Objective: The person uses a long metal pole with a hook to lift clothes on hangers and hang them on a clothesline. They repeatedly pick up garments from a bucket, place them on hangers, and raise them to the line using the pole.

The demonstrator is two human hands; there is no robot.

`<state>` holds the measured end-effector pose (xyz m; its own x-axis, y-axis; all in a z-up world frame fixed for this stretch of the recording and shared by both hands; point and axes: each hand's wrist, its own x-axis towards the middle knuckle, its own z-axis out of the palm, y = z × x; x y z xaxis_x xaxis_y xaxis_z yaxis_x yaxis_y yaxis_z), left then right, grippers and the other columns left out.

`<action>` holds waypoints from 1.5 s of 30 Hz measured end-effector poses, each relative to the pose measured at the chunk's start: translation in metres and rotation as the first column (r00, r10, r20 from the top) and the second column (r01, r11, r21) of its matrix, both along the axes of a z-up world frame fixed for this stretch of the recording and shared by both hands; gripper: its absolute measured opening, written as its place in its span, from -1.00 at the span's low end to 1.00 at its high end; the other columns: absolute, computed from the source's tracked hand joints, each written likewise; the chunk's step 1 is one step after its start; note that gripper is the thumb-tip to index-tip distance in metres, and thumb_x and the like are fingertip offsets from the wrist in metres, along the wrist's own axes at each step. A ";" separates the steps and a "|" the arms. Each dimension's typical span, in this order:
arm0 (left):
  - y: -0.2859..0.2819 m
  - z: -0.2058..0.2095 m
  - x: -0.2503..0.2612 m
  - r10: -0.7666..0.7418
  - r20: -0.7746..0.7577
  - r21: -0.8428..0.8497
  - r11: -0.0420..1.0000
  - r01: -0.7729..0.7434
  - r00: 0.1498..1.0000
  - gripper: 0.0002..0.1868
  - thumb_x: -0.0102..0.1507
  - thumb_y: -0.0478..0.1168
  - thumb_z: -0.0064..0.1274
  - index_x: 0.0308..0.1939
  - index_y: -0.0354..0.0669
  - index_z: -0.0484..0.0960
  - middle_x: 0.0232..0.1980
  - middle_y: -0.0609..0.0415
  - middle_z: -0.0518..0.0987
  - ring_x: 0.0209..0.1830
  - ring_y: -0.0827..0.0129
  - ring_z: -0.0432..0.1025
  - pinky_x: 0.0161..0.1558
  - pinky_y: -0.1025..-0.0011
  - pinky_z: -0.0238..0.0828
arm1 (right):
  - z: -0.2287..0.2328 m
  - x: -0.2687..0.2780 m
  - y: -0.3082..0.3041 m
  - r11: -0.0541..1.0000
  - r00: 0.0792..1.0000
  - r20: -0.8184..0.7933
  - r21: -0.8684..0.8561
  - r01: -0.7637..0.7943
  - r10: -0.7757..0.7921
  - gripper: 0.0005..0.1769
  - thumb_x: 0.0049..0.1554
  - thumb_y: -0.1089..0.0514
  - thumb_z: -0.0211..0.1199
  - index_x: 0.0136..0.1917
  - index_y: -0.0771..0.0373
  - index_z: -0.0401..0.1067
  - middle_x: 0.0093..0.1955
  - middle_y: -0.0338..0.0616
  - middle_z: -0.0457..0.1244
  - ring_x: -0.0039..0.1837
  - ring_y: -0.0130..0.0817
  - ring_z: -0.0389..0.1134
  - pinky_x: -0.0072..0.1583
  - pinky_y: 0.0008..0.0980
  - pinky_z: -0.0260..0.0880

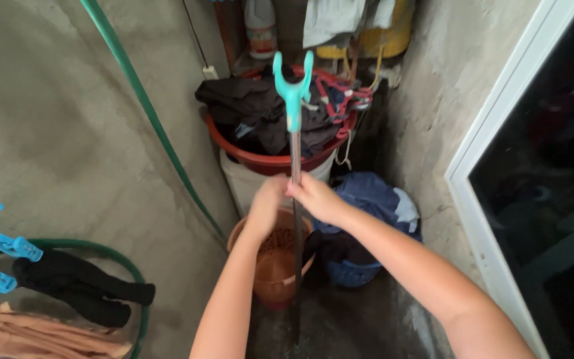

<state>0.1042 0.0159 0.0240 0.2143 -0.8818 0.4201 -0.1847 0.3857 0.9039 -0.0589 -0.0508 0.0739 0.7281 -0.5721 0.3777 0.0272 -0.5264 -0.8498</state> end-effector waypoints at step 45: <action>-0.067 0.035 0.001 0.378 -0.181 -0.210 0.887 -0.411 0.908 -0.61 0.49 -0.04 -0.27 0.04 -0.31 0.49 -0.43 0.23 0.41 -0.48 0.61 0.23 -0.41 0.53 0.18 | 0.042 0.062 -0.342 0.483 0.528 0.234 -0.224 0.846 -0.816 -0.63 0.25 -0.03 0.25 -0.21 0.32 0.45 -0.30 0.07 0.28 -0.21 0.06 0.32 -0.13 -0.03 0.28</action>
<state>0.1049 -0.0510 0.0585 0.5913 -0.5895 0.5504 -0.2532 0.5122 0.8207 0.0035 -0.3933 0.1162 -0.0728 -0.7514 0.6558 -0.4907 -0.5455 -0.6795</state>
